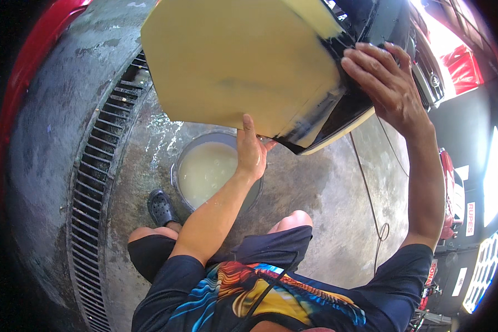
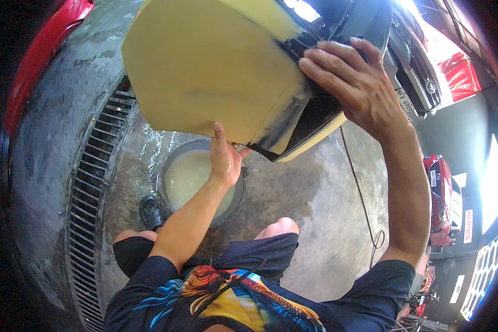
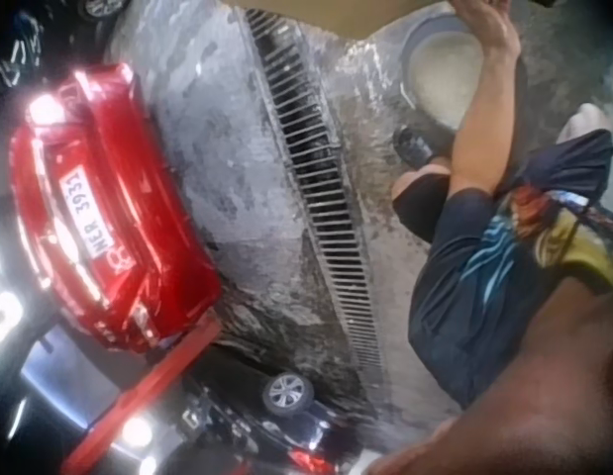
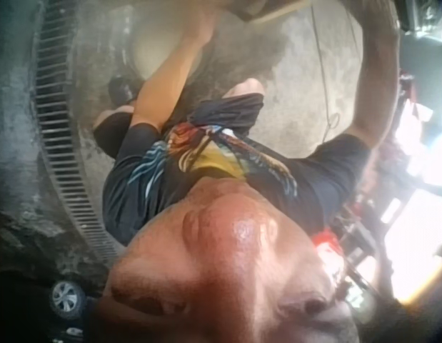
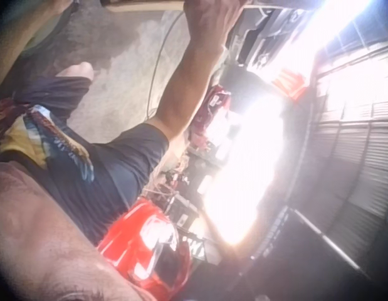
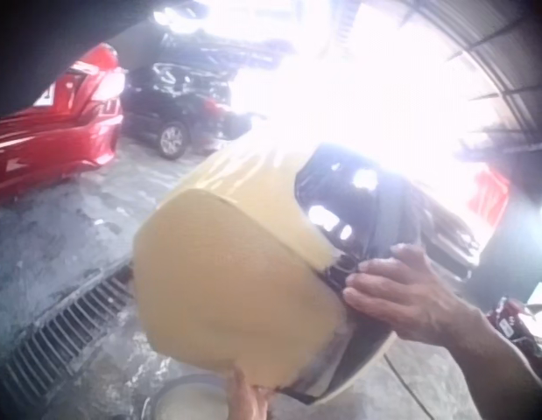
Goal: The person sands a yellow car bumper with a sanding block, repeatedly dipping it in a bucket of water and wiping the surface with a cloth. The person works on both the outer and inner surfaces of the bumper.
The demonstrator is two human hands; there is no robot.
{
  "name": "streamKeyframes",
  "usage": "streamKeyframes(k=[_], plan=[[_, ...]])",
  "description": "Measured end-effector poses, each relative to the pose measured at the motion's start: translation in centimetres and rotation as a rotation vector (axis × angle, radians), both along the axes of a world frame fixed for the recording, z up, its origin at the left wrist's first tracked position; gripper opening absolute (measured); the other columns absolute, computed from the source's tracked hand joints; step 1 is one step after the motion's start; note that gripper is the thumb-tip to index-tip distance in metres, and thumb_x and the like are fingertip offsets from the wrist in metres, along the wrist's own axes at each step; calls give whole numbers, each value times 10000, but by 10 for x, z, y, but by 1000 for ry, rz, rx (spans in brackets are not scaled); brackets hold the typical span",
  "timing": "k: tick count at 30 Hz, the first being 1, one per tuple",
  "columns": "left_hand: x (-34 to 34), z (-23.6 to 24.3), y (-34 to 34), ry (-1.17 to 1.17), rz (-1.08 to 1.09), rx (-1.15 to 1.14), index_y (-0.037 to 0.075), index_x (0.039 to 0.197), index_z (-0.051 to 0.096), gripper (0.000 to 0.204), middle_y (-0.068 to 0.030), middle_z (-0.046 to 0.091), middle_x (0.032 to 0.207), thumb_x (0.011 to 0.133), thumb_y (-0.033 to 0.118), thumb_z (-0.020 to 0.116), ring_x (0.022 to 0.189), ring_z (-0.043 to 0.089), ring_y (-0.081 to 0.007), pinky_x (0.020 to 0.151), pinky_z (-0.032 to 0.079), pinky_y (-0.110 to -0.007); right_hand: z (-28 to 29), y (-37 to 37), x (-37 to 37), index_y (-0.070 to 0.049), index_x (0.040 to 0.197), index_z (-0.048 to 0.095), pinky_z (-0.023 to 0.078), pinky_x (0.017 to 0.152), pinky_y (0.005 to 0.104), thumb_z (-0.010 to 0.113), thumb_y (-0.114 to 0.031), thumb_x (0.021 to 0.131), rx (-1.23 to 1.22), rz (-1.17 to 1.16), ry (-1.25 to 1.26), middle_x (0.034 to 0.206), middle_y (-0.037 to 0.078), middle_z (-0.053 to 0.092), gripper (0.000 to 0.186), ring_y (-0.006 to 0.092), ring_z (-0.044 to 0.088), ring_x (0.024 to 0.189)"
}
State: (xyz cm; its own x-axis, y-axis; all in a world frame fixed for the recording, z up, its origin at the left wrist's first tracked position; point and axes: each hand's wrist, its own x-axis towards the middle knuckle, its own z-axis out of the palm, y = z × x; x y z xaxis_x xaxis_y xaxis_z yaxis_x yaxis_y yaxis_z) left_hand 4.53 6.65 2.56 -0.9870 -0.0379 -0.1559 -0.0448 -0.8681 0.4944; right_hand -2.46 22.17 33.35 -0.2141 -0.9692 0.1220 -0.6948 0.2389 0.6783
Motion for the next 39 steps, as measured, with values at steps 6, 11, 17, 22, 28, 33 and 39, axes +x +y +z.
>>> streamKeyframes(k=[6, 11, 17, 22, 28, 33, 39], plan=[[0, 1, 1, 3, 28, 10, 179, 1638, 314, 945, -43, 427, 1645, 987, 842, 489, 1501, 437, -250, 1116, 434, -596, 6, -20, -10, -193, 1502, 615, 320, 1261, 512, 701, -13, 882, 26, 20, 39, 1499, 24, 653, 652, 247, 577, 1426], [0, -1, 0, 16, -7, -10, 181, 1649, 301, 979, -46, 410, 1661, 971, 865, 480, 1523, 408, -250, 1127, 425, -606, 2, -6, 6, -213, 1509, 610, 320, 1261, 515, 699, -29, 870, 34, 36, 28, 1485, 18, 656, 670, 239, 563, 1434], [0, -3, 1, -8, -6, -11, 186, 1648, 310, 969, -37, 418, 1658, 972, 855, 497, 1521, 415, -241, 1128, 440, -592, 1, -25, -23, -160, 1485, 643, 349, 1224, 484, 719, -26, 885, -8, 61, 57, 1464, 45, 669, 619, 254, 587, 1407], [1, -4, -2, 26, -10, -3, 180, 1626, 340, 963, -35, 435, 1636, 962, 852, 521, 1498, 446, -230, 1101, 475, -565, -3, -9, 1, -211, 1477, 644, 346, 1231, 495, 702, -4, 871, -45, 24, 32, 1454, 12, 677, 643, 212, 594, 1392], [1, -3, 0, 12, -3, -2, 179, 1600, 376, 919, -35, 469, 1598, 975, 838, 514, 1471, 470, -215, 1081, 496, -539, -7, -12, -8, -218, 1481, 636, 330, 1242, 487, 698, -22, 899, -40, -5, 53, 1453, 9, 679, 617, 219, 594, 1395], [1, -6, -2, 17, 4, 2, 185, 1636, 317, 953, -58, 420, 1624, 969, 829, 537, 1489, 434, -254, 1120, 441, -609, -2, -22, -10, -219, 1489, 627, 349, 1218, 500, 703, -5, 887, -66, -8, 46, 1458, 25, 676, 643, 231, 601, 1385], [2, -5, 0, 46, 17, 33, 185, 1636, 320, 934, -56, 415, 1634, 982, 813, 540, 1494, 443, -262, 1140, 429, -612, -5, -2, 8, -209, 1477, 643, 367, 1192, 483, 742, -17, 861, -50, -35, 35, 1457, 30, 682, 653, 239, 605, 1376]])
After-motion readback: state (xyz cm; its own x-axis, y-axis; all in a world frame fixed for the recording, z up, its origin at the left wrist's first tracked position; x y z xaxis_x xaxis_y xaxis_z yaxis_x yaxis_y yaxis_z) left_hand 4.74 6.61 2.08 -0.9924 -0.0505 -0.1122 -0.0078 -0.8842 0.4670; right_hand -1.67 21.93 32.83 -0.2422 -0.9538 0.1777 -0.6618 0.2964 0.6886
